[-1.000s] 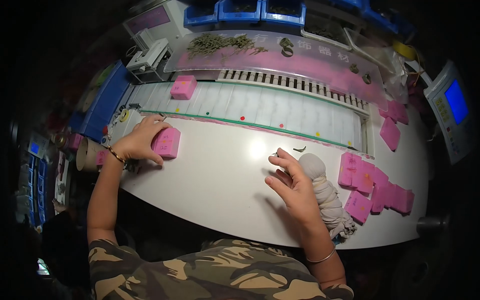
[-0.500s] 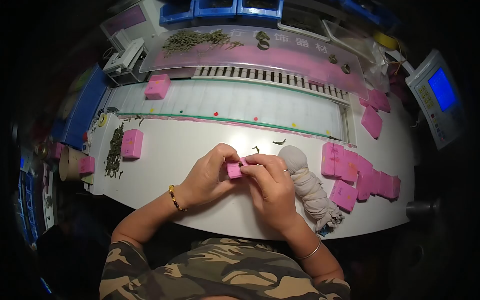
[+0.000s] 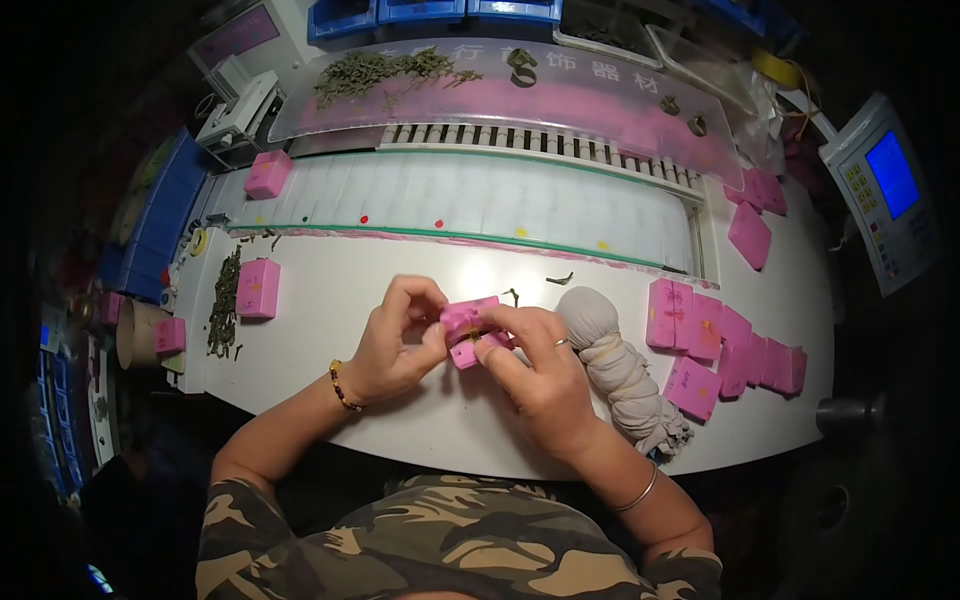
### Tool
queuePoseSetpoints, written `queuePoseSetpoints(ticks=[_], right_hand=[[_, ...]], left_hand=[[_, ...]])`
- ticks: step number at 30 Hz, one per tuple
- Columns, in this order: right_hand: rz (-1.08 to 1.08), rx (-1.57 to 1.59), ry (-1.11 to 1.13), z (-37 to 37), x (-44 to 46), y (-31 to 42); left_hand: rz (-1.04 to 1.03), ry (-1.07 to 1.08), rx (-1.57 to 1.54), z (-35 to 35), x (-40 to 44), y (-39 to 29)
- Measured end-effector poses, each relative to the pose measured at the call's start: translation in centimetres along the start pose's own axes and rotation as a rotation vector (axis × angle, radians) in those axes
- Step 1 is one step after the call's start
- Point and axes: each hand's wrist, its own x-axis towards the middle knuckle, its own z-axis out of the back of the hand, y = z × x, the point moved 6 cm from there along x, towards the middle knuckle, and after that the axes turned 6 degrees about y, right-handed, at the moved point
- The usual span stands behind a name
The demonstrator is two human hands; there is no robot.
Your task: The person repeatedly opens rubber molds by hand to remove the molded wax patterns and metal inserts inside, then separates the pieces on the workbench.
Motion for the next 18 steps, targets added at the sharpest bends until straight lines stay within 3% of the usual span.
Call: queuePoseSetpoints(ticks=[2,6,12,14,16,18], right_hand=[[0.017,-0.006,-0.013,0.0,-0.1,0.1],[0.016,-0.026,0.02,-0.3,-1.3,0.8],[0.136,-0.048,-0.008,-0.4,-3.6,2.4],[0.178,-0.092,0.081,-0.4,-4.6,2.8],[0.188,-0.102,0.103,-0.5,-5.3,2.8],[0.183,-0.074,0.135,-0.6,-5.7,2.6]], left_hand=[[0.238,-0.073,-0.371,-0.9,0.0,2.0],[0.242,0.029,-0.199,-1.1,1.1,2.0],[0.365,0.093,-0.325,-0.7,0.8,1.4],[0.147,0.169,-0.293,-0.9,0.7,-0.7],[0.155,0.208,-0.325,-0.7,0.1,-0.9],[0.067,0.294,0.13,-0.8,-0.2,-1.9]])
